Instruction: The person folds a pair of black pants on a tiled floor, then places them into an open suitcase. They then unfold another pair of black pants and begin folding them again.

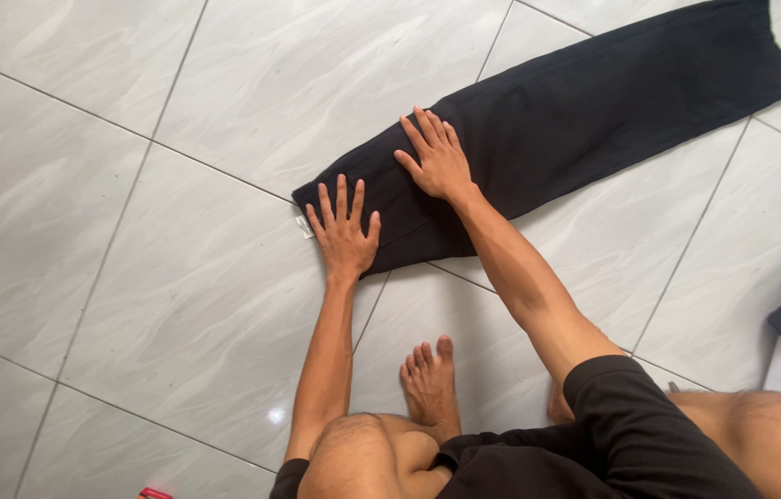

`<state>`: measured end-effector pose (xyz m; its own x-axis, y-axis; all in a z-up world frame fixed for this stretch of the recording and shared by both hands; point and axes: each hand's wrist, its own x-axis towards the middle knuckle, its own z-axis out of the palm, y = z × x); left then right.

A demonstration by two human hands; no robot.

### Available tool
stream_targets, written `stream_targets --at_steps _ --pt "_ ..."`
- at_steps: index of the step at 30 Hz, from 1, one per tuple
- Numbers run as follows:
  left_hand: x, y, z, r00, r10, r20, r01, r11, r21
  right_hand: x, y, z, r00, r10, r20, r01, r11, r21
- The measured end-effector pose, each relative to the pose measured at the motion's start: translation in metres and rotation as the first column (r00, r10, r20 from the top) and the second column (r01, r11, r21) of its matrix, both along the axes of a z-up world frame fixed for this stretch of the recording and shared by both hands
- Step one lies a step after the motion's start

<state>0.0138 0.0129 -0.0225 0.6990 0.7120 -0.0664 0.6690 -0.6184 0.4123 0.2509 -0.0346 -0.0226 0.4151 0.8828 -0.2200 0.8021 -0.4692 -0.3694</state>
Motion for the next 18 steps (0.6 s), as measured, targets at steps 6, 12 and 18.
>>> stream_targets --at_steps 6,12,18 --pt "-0.003 0.002 -0.001 1.0 0.021 -0.011 -0.021 1.0 0.01 0.032 -0.023 0.01 0.874 -0.02 -0.485 0.045 0.998 0.039" --pt "0.001 0.003 0.012 1.0 0.014 -0.007 -0.014 1.0 -0.005 0.033 -0.095 0.014 0.41 -0.151 -0.9 0.461 0.885 0.061" --pt "0.038 -0.001 0.025 0.913 -0.034 -0.407 0.075 0.994 0.084 -0.023 -0.111 0.016 0.844 -0.34 -0.414 0.477 0.829 0.293"
